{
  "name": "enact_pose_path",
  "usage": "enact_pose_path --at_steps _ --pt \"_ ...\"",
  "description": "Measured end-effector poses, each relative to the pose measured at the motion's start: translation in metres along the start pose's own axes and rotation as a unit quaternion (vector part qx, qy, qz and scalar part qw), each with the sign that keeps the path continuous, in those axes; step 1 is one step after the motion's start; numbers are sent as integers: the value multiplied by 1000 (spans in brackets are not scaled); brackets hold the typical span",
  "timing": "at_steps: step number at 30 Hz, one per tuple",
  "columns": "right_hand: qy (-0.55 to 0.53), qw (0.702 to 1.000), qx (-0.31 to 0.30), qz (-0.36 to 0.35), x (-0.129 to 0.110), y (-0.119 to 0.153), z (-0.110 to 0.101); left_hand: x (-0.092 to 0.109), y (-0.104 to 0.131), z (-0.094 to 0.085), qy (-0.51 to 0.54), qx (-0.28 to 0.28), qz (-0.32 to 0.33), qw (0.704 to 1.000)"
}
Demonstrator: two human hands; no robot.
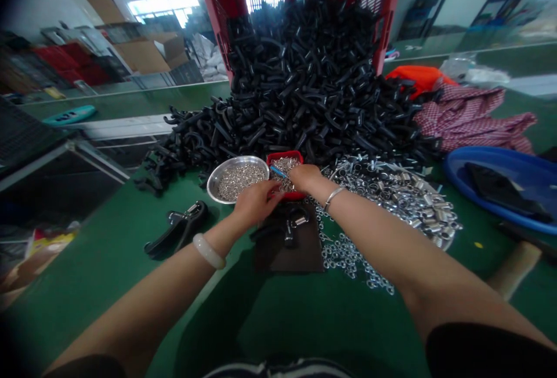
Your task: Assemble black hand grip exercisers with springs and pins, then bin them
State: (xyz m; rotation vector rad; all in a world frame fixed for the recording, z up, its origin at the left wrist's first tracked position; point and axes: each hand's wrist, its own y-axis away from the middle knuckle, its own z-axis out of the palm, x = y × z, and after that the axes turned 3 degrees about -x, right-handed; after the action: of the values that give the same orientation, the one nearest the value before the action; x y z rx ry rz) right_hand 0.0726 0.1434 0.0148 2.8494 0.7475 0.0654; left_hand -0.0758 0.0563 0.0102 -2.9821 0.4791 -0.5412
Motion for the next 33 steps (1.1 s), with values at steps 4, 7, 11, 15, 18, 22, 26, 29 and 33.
enact_pose_path --at_steps 4,7,11,15,18,22,26,29,33 --pt "-48 997 56 -1 8 4 -1 0 -39 -7 -107 -81 -66 989" --pt "-90 992 85 0 14 9 0 4 -59 -5 -127 -147 -86 977" --pt "-144 984 101 7 18 12 6 5 -64 0 -131 -153 -99 974" --pt "-249 958 142 13 20 25 9 -2 -56 4 -100 -111 -90 985" --pt "-267 955 125 -21 20 53 13 -7 -49 3 -38 -48 -95 994" --pt "-204 976 70 -40 16 93 24 -12 -38 0 72 -18 -75 994" --pt "-191 978 76 -24 13 108 37 -10 -24 -2 273 -62 -90 956" --pt "-168 981 93 -15 11 107 41 -5 -11 -3 373 -100 -95 917" --pt "-92 992 86 -13 2 108 37 1 4 1 390 -138 -130 901"
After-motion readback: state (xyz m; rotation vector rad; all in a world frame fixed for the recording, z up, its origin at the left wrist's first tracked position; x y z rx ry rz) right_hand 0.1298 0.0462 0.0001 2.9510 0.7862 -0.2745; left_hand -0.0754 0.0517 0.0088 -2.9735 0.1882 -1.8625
